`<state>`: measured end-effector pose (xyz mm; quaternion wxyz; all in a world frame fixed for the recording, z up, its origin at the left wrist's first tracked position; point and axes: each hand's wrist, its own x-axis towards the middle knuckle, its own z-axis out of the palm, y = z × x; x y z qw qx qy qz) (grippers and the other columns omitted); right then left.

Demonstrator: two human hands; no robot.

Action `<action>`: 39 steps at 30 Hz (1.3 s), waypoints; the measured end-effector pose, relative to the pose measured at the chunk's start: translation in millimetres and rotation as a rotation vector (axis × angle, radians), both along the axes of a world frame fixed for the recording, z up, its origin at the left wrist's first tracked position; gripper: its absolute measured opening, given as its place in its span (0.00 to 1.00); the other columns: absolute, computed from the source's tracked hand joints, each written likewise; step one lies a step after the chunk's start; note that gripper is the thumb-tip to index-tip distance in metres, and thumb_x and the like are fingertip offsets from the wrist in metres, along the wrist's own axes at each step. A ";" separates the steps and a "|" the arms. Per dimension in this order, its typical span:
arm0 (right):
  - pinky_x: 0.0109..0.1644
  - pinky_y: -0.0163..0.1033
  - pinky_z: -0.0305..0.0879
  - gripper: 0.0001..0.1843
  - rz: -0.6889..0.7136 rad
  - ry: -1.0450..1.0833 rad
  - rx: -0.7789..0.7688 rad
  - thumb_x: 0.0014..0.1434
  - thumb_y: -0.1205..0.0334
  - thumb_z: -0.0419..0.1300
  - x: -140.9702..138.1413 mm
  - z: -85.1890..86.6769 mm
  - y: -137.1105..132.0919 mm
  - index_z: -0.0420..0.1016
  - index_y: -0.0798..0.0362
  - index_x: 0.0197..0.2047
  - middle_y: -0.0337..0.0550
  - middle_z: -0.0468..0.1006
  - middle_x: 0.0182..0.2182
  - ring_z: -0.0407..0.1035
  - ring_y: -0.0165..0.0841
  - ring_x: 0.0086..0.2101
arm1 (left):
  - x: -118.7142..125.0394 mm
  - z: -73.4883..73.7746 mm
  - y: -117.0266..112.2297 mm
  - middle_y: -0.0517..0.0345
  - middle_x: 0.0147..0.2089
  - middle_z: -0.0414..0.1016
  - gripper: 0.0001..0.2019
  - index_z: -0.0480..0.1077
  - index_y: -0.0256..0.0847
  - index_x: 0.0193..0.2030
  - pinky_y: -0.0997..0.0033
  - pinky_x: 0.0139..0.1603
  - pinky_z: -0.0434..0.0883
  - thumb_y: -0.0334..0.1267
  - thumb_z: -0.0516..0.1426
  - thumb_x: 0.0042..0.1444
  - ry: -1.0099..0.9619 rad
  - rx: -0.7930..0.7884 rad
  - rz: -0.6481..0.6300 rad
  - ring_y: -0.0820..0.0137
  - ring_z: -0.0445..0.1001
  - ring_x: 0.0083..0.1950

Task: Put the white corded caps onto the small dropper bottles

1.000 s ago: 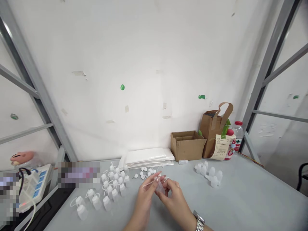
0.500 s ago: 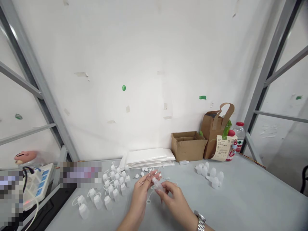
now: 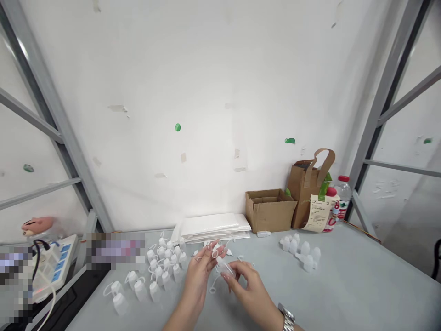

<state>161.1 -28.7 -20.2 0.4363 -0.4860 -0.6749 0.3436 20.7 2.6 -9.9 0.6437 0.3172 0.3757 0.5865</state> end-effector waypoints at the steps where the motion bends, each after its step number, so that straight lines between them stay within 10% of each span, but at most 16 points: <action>1: 0.43 0.39 0.58 0.13 0.002 -0.015 0.005 0.56 0.52 0.56 -0.1 -0.3 -1.0 0.73 0.52 0.32 0.39 0.74 0.25 0.65 0.37 0.34 | 1.0 0.0 -1.1 0.45 0.44 0.79 0.17 0.74 0.37 0.42 0.56 0.57 0.64 0.44 0.61 0.48 0.001 -0.006 -0.012 0.57 0.75 0.49; 32: 0.42 0.39 0.59 0.18 -0.136 0.011 0.035 0.56 0.46 0.55 0.2 -7.3 4.2 0.76 0.51 0.38 0.41 0.77 0.27 0.65 0.37 0.34 | 7.4 6.5 -9.0 0.48 0.46 0.78 0.15 0.76 0.38 0.40 0.59 0.57 0.60 0.41 0.60 0.46 0.094 0.091 -0.162 0.57 0.70 0.53; 39: 0.38 0.37 0.60 0.20 0.016 0.108 -0.038 0.57 0.45 0.53 -1.1 -5.5 4.4 0.74 0.53 0.32 0.40 0.75 0.24 0.65 0.34 0.30 | 7.4 7.4 -11.0 0.48 0.45 0.78 0.13 0.75 0.38 0.37 0.62 0.49 0.64 0.38 0.57 0.44 0.034 0.038 -0.219 0.56 0.70 0.53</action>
